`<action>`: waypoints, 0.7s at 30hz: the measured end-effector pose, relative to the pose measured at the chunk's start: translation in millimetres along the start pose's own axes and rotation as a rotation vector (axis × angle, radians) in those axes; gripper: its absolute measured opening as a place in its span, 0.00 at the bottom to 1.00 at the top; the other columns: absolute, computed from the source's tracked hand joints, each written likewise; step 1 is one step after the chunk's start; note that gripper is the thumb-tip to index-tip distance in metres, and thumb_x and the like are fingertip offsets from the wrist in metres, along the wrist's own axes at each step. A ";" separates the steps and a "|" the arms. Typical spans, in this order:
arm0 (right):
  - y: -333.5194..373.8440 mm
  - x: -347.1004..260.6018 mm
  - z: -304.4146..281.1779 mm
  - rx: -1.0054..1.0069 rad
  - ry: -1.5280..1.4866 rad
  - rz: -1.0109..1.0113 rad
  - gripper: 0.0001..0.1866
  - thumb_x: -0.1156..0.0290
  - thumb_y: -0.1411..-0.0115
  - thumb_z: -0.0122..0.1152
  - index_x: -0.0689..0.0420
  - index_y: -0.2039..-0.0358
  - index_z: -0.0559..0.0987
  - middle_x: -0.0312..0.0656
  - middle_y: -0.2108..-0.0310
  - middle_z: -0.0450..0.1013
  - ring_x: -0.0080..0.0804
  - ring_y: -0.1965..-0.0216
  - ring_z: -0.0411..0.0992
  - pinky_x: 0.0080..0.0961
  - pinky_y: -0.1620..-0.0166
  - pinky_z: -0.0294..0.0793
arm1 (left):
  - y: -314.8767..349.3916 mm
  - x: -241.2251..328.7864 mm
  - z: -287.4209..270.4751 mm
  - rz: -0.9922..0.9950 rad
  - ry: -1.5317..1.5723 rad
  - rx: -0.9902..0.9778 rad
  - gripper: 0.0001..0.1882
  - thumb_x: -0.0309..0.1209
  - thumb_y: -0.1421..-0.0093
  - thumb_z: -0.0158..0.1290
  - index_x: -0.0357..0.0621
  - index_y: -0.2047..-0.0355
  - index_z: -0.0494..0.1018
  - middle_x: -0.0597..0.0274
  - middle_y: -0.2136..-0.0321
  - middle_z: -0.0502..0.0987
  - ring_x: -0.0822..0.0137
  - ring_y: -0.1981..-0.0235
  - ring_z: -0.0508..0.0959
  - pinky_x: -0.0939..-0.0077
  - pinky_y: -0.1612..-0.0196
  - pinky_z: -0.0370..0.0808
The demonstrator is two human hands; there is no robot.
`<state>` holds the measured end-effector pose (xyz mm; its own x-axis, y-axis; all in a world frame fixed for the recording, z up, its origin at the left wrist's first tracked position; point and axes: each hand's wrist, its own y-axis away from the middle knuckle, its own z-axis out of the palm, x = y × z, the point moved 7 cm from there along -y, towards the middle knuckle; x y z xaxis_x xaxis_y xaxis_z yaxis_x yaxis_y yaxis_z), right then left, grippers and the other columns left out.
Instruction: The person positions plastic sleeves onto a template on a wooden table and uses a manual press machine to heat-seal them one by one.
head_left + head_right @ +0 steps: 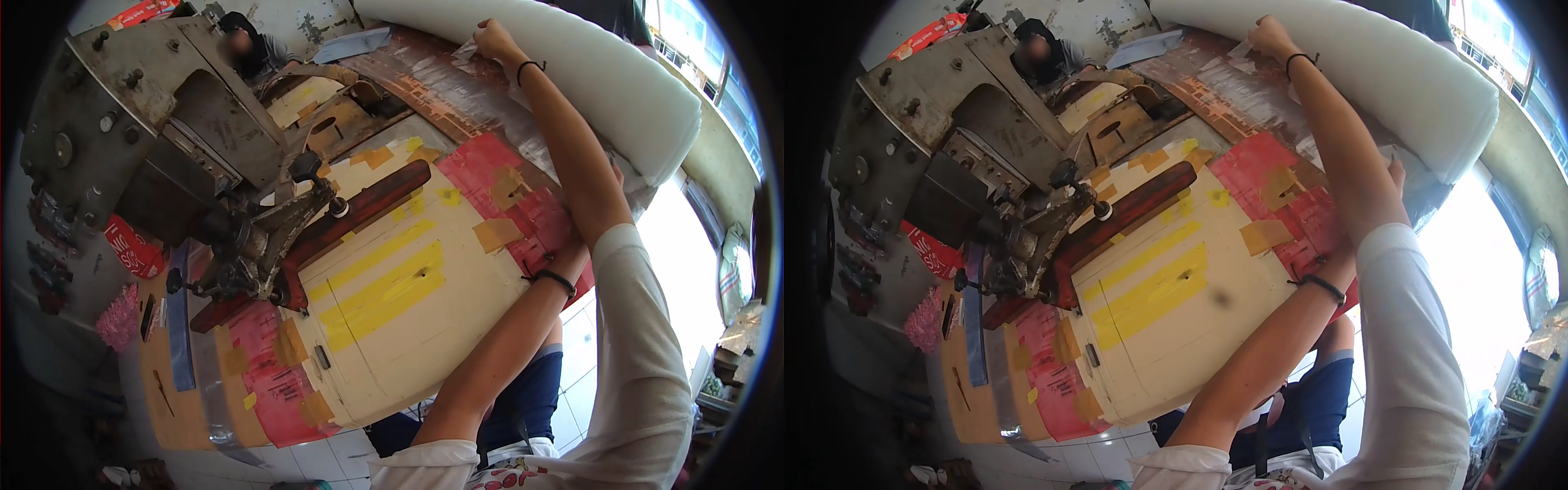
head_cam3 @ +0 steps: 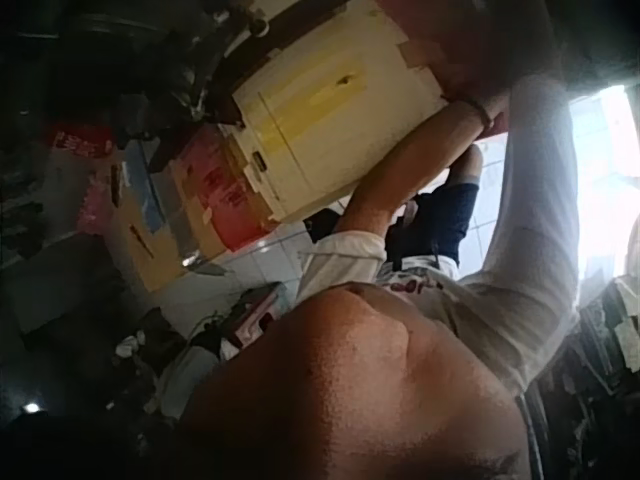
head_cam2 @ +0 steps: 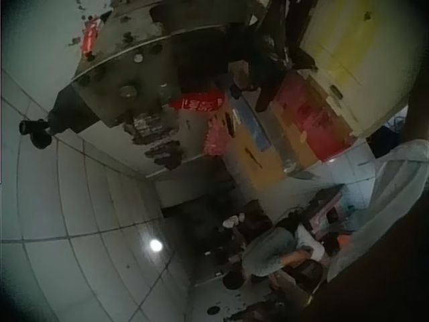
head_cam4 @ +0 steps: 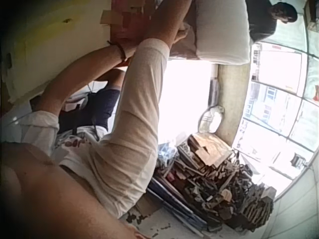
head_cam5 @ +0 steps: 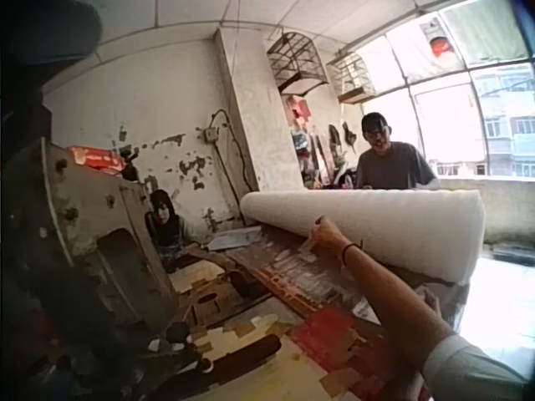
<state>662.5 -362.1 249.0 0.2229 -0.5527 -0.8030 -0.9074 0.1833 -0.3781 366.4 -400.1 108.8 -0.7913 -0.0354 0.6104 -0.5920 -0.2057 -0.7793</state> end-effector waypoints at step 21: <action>304.1 -10.9 -234.3 0.082 0.160 -0.325 0.14 0.66 0.30 0.54 0.58 0.52 0.81 0.44 0.60 0.82 0.32 0.56 0.80 0.30 0.52 0.77 | -24.2 17.9 -23.1 -0.564 0.131 -0.139 0.14 0.33 0.39 0.52 0.34 0.77 0.69 0.60 0.84 0.72 0.70 0.80 0.73 0.68 0.71 0.70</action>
<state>300.6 -490.8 250.7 0.4301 -0.7117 -0.5554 -0.7654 0.0387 -0.6424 363.0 -373.2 135.3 -0.3557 0.1654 0.9198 -0.9340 -0.0273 -0.3563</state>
